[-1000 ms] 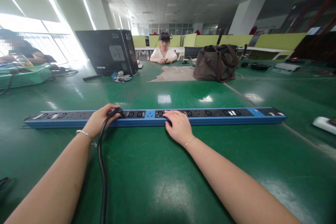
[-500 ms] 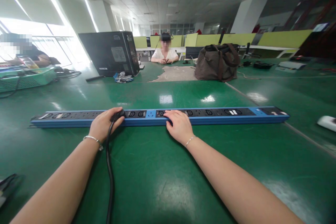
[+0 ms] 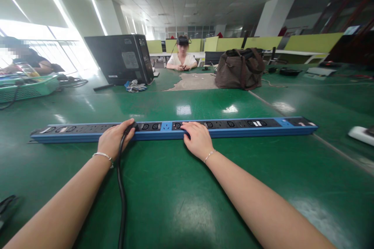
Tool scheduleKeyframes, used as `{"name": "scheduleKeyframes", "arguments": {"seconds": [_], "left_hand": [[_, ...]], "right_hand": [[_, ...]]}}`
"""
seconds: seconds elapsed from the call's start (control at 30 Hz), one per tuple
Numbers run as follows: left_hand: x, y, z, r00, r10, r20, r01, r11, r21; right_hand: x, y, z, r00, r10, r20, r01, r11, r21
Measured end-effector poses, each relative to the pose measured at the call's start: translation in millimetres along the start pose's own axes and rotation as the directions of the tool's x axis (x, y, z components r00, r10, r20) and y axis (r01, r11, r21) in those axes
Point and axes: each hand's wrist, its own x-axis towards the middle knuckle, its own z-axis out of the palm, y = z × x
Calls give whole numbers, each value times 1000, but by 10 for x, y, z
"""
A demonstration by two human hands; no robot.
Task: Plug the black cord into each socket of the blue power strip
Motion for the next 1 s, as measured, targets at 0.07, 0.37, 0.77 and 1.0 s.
{"name": "scheduleKeyframes", "arguments": {"seconds": [0.07,0.37,0.77,1.0], "left_hand": [[-11,-7,11,1000,13,-17,-13,1000,-25],[2,-35,72,1000,-20,17,21,996,-84],[15,-46,56,974,-186,-132,138,941,-308],[-23,0,-11,952,-266,-154,193,907,-374]], "right_hand": [[-1,1,-1,1000,-4,-2,4,1000,-1],[-2,6,2,1000,-12,-15,12,1000,-6],[0,-8,-7,1000,14,0,-14,1000,4],[2,-12,-12,1000,16,-7,-16,1000,-4]]}}
